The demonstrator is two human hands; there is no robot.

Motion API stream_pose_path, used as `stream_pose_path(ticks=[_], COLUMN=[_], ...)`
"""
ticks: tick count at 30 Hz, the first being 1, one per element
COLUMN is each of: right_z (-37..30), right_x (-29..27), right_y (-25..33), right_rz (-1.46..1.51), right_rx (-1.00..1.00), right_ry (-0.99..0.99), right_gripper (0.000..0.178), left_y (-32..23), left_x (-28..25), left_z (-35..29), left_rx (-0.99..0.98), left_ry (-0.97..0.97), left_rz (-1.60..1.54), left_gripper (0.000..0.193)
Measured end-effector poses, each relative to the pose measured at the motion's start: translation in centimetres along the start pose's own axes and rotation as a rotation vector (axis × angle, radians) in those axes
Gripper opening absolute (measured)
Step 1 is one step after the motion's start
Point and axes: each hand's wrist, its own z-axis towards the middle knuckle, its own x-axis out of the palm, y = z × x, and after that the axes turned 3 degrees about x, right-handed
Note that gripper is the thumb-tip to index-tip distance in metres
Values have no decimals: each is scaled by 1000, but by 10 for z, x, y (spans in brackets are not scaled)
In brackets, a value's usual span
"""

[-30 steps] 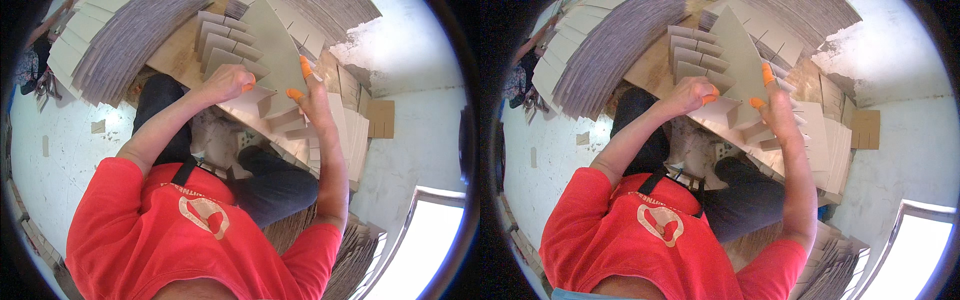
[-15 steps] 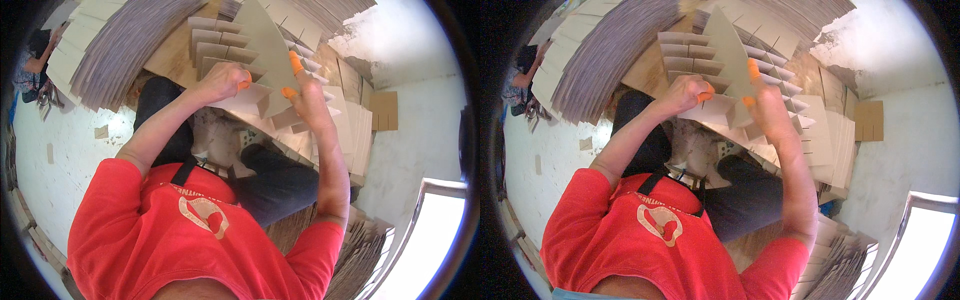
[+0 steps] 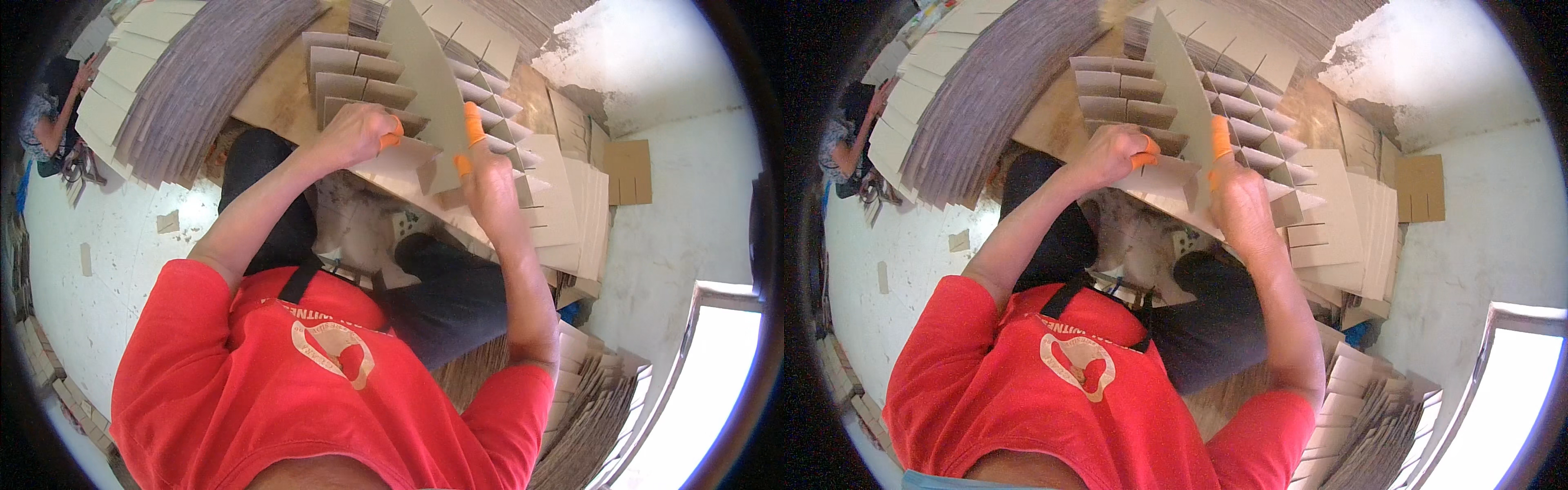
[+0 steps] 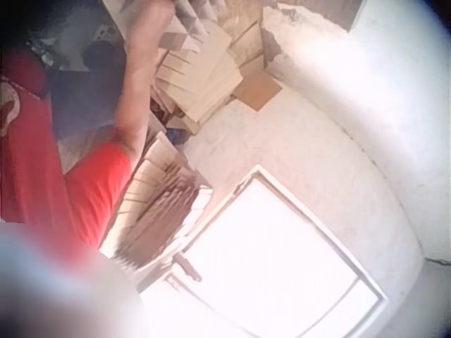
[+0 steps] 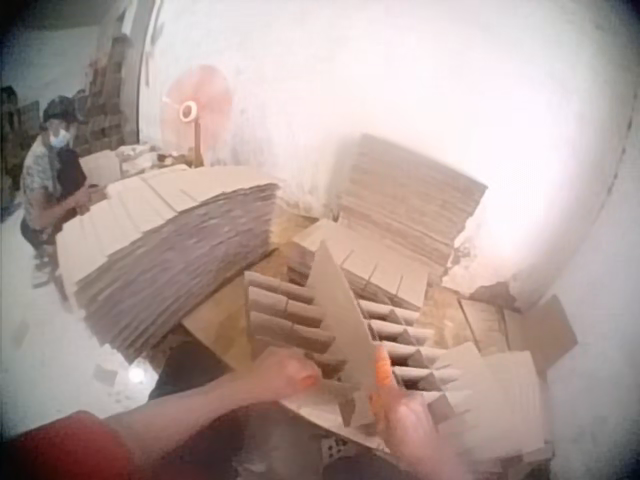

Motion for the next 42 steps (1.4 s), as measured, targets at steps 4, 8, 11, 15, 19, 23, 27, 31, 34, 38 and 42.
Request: stream_pose_path(ticks=[4, 8, 11, 15, 19, 23, 27, 31, 34, 38, 42], right_z=[-1, -1, -13, -20, -25, -24, -21, -8, -3, -16, -47], right_x=[18, 25, 24, 26, 27, 22, 12, 32, 22, 5, -21], right_y=[-18, -26, -9, -6, -6, -1, 3, -14, -15, -32, -118], right_rz=[-123, -77, -6, 10, -11, -10, -25, -14, -61, 136, -298], right_rx=[-125, -170, 21, 15, 63, 96, 110, 33, 123, 253, 333], right_ry=[-10, -79, -43, -80, -55, -51, 51, 147, 262, -22, -600], right_gripper=[68, 70, 73, 75, 77, 77, 73, 67, 61, 41, 28], left_y=[-6, -4, 15, 82, 119, 138, 148, 161, 136, 101, 112], left_x=[-3, -15, -43, -48, -34, -22, -23, -23, -33, -44, -27], left_z=[3, 12, 38, 79, 92, 87, 76, 85, 95, 93, 74], left_rx=[-5, 39, 117, 12, -80, -143, -1, -115, -189, -141, -22], left_ry=[22, 43, -61, -116, 217, 239, 144, 92, 227, 256, 285], left_rz=[-34, -32, 30, 289, 435, 174, 117, 21, 217, 297, 269], left_gripper=[12, 14, 17, 24, 29, 35, 34, 29, 27, 41, 58])
